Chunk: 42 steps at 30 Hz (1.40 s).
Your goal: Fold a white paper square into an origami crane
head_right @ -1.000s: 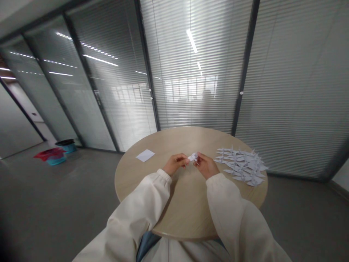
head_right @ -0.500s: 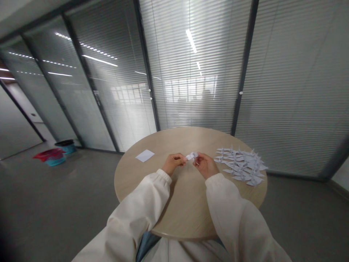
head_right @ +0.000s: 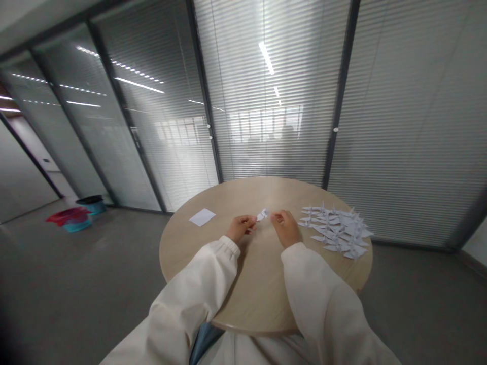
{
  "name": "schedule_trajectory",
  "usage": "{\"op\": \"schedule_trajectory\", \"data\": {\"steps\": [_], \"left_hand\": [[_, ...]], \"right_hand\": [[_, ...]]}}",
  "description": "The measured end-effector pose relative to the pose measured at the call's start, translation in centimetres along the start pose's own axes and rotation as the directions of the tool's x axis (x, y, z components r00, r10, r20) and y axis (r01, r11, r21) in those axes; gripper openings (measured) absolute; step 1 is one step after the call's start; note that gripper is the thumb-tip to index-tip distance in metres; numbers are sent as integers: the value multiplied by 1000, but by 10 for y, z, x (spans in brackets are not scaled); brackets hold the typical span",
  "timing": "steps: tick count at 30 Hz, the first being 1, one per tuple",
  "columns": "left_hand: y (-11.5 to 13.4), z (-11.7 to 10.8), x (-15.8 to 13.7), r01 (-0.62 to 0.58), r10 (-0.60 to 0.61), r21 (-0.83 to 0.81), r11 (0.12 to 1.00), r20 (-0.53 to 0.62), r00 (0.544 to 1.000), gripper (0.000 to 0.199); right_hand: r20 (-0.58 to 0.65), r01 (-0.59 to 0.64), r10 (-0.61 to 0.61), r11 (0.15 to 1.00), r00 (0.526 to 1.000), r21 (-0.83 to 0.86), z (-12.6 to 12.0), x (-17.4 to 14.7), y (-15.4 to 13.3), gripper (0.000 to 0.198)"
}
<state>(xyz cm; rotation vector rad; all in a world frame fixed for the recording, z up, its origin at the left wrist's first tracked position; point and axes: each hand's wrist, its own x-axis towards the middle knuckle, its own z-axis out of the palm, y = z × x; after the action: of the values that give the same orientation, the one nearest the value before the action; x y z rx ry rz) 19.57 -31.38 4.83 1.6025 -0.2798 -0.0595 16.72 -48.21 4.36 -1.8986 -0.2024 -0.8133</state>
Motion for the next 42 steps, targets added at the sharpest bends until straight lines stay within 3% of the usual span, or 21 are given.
{"op": "schedule_trajectory", "data": {"steps": [4,9,12,15,17,20,31,35,37,39,42], "left_hand": [[-1,1,0,1,-2,29,1000,41,999,37],[-2,1,0,-18,16,41,999,39,999,35],[-3,1,1,-16,16,25,1000,18,1000,36],[-3,0,2,1,-1,32,999,4,1000,37],[-4,0,2,4,-4,49,999,3,1000,37],[-5,0,3,-1,1,72,997,-4,1000,37],[-8,-2,5,9,-7,106,994,-19,1000,36],[-9,-2,5,9,-6,122,992,-32,999,36],[-10,-2,6,1,3,126,992,-32,999,35],[-10,-2,6,-9,15,152,988,-40,999,34],[-8,-4,6,-37,59,291,956,-70,996,33]], "right_hand": [[83,152,-138,970,987,-190,2,-4,-4,22],[156,197,-144,886,977,-421,-1,-6,-9,19],[117,117,-54,759,992,-641,-11,-5,-12,19],[64,-20,128,564,990,-826,-27,-4,-10,21],[10,-89,202,474,979,-876,-37,-4,-6,23],[-68,-175,266,404,962,-898,-48,-3,2,22],[-115,-295,453,349,884,-889,-59,3,9,23],[-123,-321,472,366,873,-874,-61,3,10,23],[-166,-330,395,394,904,-858,-60,2,8,29],[-202,-290,237,436,950,-852,-55,2,1,36],[-25,-31,18,516,1000,-856,-39,-1,-12,31]]}}
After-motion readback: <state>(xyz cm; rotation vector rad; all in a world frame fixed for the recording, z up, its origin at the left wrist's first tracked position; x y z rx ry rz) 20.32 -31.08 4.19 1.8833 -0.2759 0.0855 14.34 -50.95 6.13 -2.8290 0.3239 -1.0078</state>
